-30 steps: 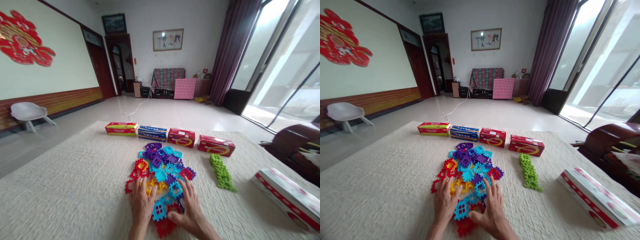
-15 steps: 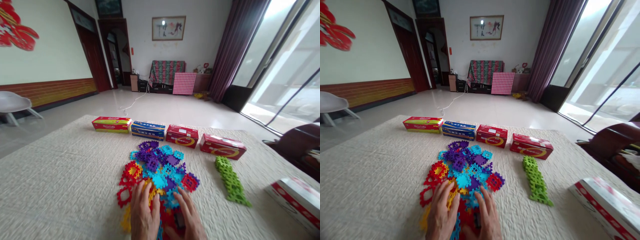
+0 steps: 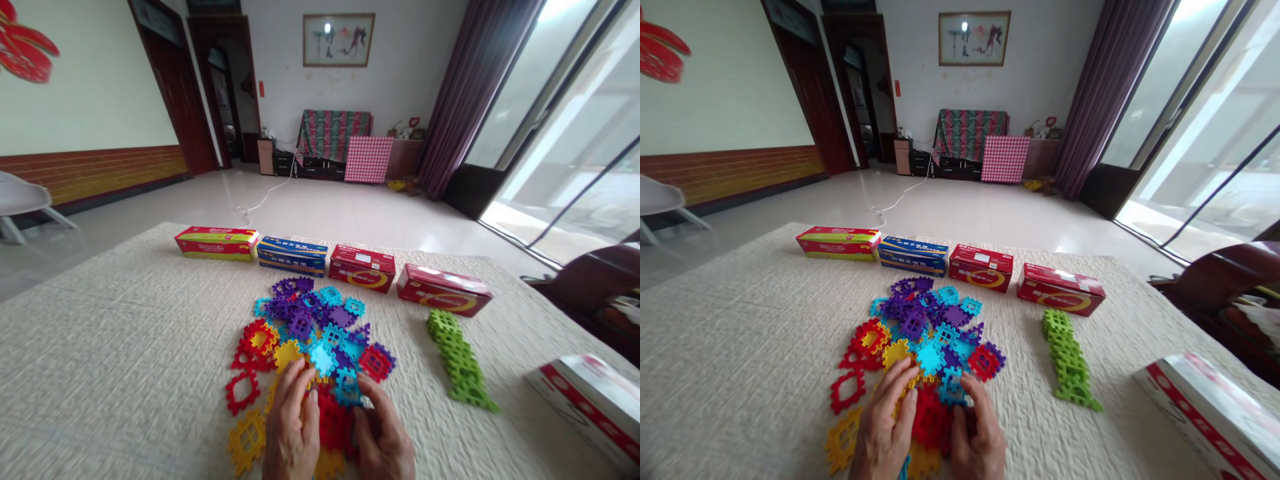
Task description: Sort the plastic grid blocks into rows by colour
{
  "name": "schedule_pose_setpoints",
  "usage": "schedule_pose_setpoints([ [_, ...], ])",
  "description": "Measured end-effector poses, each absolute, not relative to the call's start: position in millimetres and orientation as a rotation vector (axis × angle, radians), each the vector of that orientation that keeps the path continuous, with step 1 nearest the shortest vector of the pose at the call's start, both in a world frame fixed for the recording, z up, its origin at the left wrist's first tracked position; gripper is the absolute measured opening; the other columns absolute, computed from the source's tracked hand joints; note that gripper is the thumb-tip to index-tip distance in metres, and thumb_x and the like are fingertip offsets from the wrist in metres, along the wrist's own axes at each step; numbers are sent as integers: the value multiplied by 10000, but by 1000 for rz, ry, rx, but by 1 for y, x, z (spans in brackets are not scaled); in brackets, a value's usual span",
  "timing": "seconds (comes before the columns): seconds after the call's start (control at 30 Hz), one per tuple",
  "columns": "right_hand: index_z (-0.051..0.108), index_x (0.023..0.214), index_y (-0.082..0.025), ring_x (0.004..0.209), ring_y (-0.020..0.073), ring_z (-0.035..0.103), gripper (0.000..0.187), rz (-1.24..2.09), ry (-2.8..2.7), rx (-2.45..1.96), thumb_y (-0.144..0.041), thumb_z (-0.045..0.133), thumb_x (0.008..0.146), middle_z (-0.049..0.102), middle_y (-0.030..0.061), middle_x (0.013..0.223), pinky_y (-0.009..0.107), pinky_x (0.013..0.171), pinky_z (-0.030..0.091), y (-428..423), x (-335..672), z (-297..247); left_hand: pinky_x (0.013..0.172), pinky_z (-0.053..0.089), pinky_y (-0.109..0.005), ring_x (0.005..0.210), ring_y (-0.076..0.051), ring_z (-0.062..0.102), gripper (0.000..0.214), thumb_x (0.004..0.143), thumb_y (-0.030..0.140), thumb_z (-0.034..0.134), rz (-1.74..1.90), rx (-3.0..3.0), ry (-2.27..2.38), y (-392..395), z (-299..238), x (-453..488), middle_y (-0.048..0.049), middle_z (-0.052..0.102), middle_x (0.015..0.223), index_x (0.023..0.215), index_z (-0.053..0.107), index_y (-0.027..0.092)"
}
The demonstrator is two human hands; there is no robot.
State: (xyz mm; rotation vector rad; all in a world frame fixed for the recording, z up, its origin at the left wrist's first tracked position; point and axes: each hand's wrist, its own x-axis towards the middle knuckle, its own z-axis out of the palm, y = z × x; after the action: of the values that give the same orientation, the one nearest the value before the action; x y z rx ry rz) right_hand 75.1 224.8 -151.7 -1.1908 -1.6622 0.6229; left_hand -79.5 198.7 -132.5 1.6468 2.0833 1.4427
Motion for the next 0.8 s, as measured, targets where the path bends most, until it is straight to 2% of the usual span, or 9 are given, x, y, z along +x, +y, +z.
schedule_pose_setpoints([
  [0.07, 599, 1182, -235, 797, 197, 702, 306, 611, -1623, -1160, -293, 512, 894, 696, 76, 1099, 297, 642, 593, 227, 68, -142, 976, 529, -434, 1180, -253, 579, 361, 904, 327, 402, 1473, 1641, 2062, 200, -132, -75, -90, 629, 1255, 1126, 672, 238],
  [0.23, 613, 1113, -239, 1043, 218, 647, 252, 508, -1769, -1009, -226, 486, 895, 669, 84, 1146, 364, 859, 554, 250, 58, -105, 975, 528, -450, 1166, -252, 589, 368, 914, 305, 372, 1523, 1623, 2040, 204, -133, -61, -83, 641, 1235, 1114, 678, 259],
  [0.3, 615, 1083, -227, 1090, 227, 622, 233, 445, -1821, -1010, -216, 483, 892, 652, 100, 1162, 390, 901, 531, 269, 62, -97, 979, 527, -451, 1175, -253, 584, 373, 918, 298, 365, 1507, 1627, 2063, 207, -137, -60, -79, 640, 1238, 1119, 678, 259],
  [0.53, 579, 1169, -161, 1190, 302, 533, 363, 301, -1960, -1233, -238, 547, 815, 558, 166, 1287, 521, 985, 441, 329, 80, -121, 991, 529, -398, 1224, -237, 553, 347, 916, 266, 433, 1380, 1824, 2036, 205, -157, -73, -53, 611, 1292, 1190, 645, 285],
  [0.6, 576, 1175, -154, 1165, 304, 548, 384, 320, -1955, -1276, -249, 553, 803, 566, 166, 1272, 510, 972, 451, 328, 81, -125, 972, 540, -378, 1204, -230, 571, 341, 912, 232, 444, 1406, 1835, 2070, 203, -154, -74, -66, 623, 1276, 1183, 649, 261],
  [0.67, 570, 1174, -162, 1073, 270, 600, 384, 382, -1925, -1264, -247, 553, 800, 598, 146, 1218, 445, 912, 497, 320, 81, -122, 951, 548, -359, 1174, -225, 594, 327, 903, 198, 462, 1434, 1872, 2097, 202, -150, -74, -82, 641, 1248, 1161, 661, 225],
  [0.73, 561, 1179, -174, 882, 209, 652, 372, 520, -1898, -1219, -256, 551, 816, 646, 115, 1118, 350, 774, 542, 309, 81, -116, 933, 553, -334, 1152, -220, 609, 309, 891, 175, 485, 1444, 1941, 2110, 202, -145, -73, -94, 652, 1230, 1140, 668, 195],
  [0.8, 562, 1174, -191, 747, 164, 654, 327, 696, -1826, -1167, -281, 520, 863, 675, 87, 1050, 281, 649, 536, 302, 81, -110, 920, 554, -309, 1140, -212, 617, 302, 885, 165, 495, 1445, 2000, 2125, 202, -141, -72, -99, 654, 1224, 1133, 666, 184],
])
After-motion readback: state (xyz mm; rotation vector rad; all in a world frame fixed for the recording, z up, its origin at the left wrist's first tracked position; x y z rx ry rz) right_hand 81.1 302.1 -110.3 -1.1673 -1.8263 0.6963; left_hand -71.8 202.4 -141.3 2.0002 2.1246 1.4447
